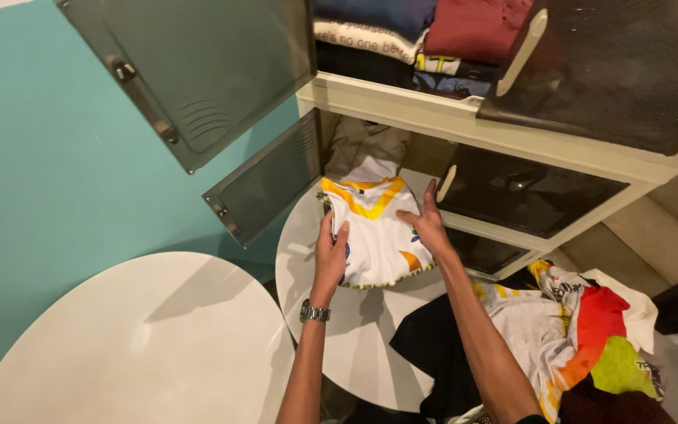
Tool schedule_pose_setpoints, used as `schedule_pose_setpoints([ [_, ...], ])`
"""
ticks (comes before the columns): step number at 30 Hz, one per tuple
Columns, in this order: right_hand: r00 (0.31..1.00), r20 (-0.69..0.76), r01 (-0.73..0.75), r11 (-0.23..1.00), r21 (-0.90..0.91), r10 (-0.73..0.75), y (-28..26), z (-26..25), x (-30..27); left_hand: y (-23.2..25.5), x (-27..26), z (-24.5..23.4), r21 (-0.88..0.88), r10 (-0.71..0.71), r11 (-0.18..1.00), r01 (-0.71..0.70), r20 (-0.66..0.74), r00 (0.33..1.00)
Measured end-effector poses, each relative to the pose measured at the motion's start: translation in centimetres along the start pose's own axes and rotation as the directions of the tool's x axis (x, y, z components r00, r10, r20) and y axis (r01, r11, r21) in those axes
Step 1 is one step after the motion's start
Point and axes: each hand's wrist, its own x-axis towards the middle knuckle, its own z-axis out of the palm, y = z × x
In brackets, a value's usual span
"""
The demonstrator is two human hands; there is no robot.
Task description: The person folds a jersey on a white table, places it into a cabinet, and then begins folding a second jersey on the same table.
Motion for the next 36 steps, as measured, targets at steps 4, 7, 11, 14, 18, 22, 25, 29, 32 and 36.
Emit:
schedule_pose_setpoints([
  [4,0.992,-0.021,0.122,0.992,0.018,-0.122,-0.2,0.5,-0.5,0.5,0.1,0.1,-0.005,-0.046,0.999,0.046,-0.007,0.999],
  [7,0.996,-0.049,0.071,0.997,-0.013,-0.072,-2.4,1.5,-2.5,0.9,-0.3,-0.5,0.014,-0.055,0.998,0.055,-0.007,0.998],
  [11,0.97,-0.095,-0.209,0.969,0.135,0.222,-4.6,3.0,-6.2,1.3,-1.1,-1.7,0.119,-0.187,0.975,0.187,-0.012,0.982],
  [14,0.975,-0.216,0.059,0.995,0.075,-0.041,-3.5,4.9,-9.3,1.0,-2.1,-2.8,0.065,-0.031,0.998,0.026,0.085,0.996],
  [18,0.957,-0.259,0.19,0.956,0.223,-0.129,-2.6,5.5,-13.1,1.2,-3.8,-4.1,0.053,-0.011,0.999,0.001,0.184,0.983],
  [22,0.949,-0.313,-0.025,1.0,0.018,0.03,-4.3,4.7,-16.2,2.6,-5.4,-4.3,0.136,-0.26,0.962,0.238,0.177,0.949],
  [25,0.955,-0.296,0.004,0.998,0.067,0.016,-5.7,3.9,-17.1,3.4,-5.8,-3.7,0.114,-0.243,0.968,0.223,0.204,0.948],
  [29,0.954,-0.295,0.083,0.992,0.097,-0.051,-6.6,2.2,-17.1,3.9,-5.0,-2.4,0.053,-0.204,0.979,0.197,0.287,0.936],
  [32,0.919,-0.284,0.283,0.959,-0.009,-0.274,-6.7,0.6,-15.6,3.5,-3.3,-1.0,0.11,-0.209,0.977,0.183,0.303,0.93],
  [36,0.937,-0.264,0.258,0.963,0.081,-0.229,-7.2,-2.0,-12.2,1.4,1.1,1.8,-0.032,-0.071,0.996,0.089,0.368,0.927],
])
